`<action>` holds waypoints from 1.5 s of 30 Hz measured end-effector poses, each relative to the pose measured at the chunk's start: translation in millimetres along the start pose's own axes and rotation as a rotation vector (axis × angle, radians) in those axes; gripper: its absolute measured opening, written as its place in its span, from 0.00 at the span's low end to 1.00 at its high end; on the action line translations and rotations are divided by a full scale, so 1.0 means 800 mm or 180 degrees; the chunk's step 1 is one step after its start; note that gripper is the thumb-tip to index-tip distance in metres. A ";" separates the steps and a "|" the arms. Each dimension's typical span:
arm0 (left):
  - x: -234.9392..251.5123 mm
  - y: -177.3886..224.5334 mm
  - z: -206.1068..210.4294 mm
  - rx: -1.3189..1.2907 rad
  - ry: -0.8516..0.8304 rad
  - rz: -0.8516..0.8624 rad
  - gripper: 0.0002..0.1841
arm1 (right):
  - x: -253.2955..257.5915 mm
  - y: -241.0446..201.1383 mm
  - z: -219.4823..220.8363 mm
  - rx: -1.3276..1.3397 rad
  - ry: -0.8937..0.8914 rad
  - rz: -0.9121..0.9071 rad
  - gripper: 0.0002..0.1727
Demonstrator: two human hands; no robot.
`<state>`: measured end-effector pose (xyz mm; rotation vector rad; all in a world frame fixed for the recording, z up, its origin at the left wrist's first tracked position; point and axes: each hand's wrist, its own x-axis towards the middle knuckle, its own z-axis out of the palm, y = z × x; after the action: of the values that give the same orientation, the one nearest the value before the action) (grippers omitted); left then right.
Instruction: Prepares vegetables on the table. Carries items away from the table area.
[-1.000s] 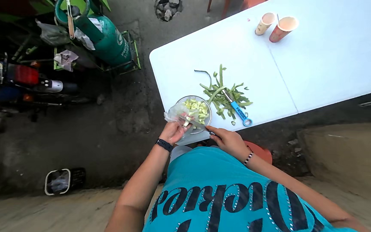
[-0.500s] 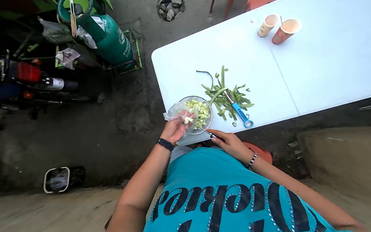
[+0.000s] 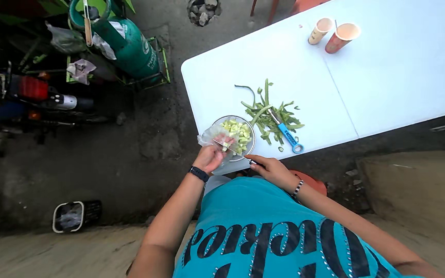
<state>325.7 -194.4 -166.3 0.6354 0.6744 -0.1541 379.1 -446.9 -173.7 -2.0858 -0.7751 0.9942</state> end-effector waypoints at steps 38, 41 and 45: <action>-0.016 0.018 0.017 -0.0182 0.0021 0.0061 0.57 | 0.009 0.006 -0.008 0.0916 -0.0035 0.0772 0.25; -0.025 0.017 0.013 0.0238 0.0009 0.0146 0.57 | 0.009 0.002 -0.011 0.0227 0.0152 0.0900 0.25; -0.038 0.004 0.016 0.1324 -0.0300 0.0692 0.51 | 0.008 -0.035 -0.021 -0.0893 0.0063 0.1046 0.29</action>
<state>310.4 -201.3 -137.8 1.0891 0.4796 -0.1219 390.5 -431.6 -146.6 -2.5206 -0.5994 1.0847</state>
